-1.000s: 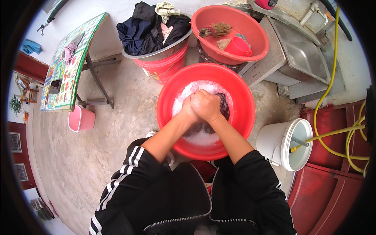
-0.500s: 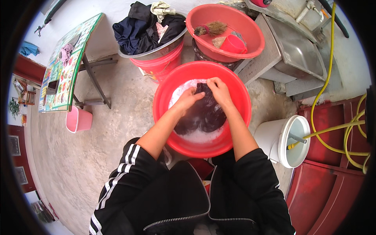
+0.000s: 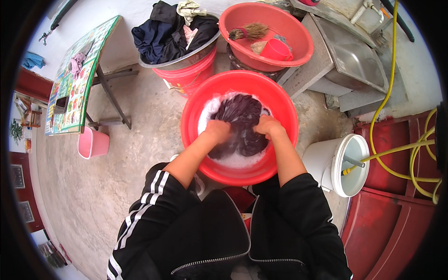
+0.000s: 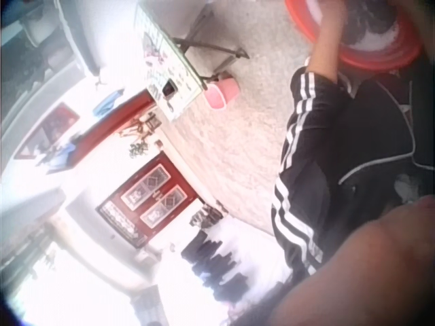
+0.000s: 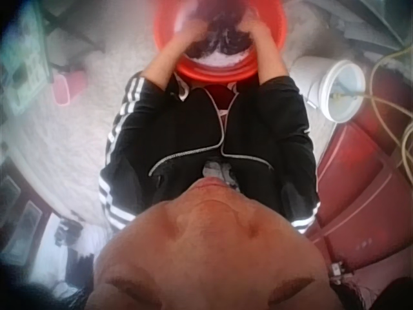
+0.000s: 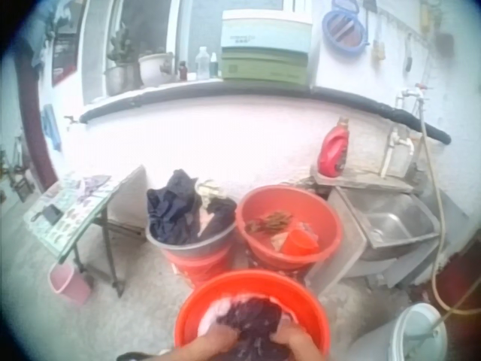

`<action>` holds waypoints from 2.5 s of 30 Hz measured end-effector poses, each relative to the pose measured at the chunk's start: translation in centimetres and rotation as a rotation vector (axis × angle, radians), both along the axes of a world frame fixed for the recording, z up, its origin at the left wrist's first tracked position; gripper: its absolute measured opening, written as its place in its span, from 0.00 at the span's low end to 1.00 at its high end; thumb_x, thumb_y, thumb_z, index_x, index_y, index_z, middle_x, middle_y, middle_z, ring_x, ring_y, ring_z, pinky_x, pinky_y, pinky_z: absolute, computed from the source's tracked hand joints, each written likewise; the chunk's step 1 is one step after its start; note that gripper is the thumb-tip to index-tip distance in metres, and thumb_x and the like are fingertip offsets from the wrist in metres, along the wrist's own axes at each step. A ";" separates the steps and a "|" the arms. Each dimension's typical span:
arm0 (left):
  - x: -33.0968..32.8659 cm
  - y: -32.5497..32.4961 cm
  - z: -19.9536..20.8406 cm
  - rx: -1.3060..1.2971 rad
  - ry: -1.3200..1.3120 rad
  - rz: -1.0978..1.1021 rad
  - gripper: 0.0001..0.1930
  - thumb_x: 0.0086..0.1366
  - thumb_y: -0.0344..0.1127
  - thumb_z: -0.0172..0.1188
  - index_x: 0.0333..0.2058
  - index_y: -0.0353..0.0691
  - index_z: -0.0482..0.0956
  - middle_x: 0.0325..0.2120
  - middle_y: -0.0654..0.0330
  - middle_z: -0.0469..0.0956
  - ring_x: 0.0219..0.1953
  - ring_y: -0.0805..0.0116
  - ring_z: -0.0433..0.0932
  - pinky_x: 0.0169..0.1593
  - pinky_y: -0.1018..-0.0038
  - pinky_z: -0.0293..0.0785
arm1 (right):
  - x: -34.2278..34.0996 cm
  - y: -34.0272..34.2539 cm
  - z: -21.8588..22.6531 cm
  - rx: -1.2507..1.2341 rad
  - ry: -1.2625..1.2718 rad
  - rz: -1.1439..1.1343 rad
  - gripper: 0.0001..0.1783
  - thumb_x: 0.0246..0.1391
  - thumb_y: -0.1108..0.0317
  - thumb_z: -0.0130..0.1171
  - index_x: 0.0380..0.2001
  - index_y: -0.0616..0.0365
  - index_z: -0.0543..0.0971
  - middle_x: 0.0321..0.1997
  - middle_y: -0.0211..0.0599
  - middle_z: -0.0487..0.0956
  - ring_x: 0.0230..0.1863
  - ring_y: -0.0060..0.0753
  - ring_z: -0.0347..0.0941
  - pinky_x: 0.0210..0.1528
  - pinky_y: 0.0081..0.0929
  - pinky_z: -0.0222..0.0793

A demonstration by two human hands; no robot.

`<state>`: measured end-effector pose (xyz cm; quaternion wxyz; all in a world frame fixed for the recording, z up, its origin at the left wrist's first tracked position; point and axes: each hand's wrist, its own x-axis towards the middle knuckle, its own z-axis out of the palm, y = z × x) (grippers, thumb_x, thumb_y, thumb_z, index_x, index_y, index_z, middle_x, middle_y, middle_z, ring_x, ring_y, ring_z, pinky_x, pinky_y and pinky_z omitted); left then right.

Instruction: The person hand-washes a dark garment in a red basin filled with soapy water. They repeatedly submerge, agitate, and wring the cloth, then briefly rinse it using a hose before continuing to scrub and wring it.

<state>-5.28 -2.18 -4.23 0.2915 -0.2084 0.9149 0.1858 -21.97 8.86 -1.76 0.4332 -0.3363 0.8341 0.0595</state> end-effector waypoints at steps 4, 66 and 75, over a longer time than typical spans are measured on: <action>-0.3 0.7 0.6 0.201 -0.074 -0.122 0.26 0.60 0.54 0.52 0.39 0.32 0.78 0.39 0.46 0.78 0.44 0.51 0.76 0.49 0.61 0.70 | -0.6 -0.1 -4.8 -0.476 -0.051 -0.096 0.36 0.48 0.57 0.59 0.57 0.64 0.62 0.57 0.58 0.68 0.59 0.52 0.64 0.60 0.39 0.61; -2.3 2.9 5.3 0.105 1.119 0.514 0.12 0.64 0.40 0.49 0.29 0.37 0.74 0.25 0.49 0.74 0.27 0.47 0.73 0.32 0.62 0.69 | 8.4 -2.6 0.5 -0.978 -0.937 -1.363 0.20 0.61 0.53 0.41 0.41 0.57 0.74 0.40 0.36 0.76 0.43 0.32 0.71 0.43 0.31 0.68; -2.1 -1.7 1.6 0.863 0.850 0.982 0.16 0.66 0.43 0.49 0.32 0.35 0.76 0.22 0.63 0.75 0.26 0.71 0.73 0.33 0.75 0.69 | 6.6 -3.0 -0.9 -0.797 -0.518 -0.877 0.29 0.58 0.50 0.45 0.39 0.71 0.76 0.39 0.45 0.78 0.39 0.35 0.73 0.44 0.32 0.66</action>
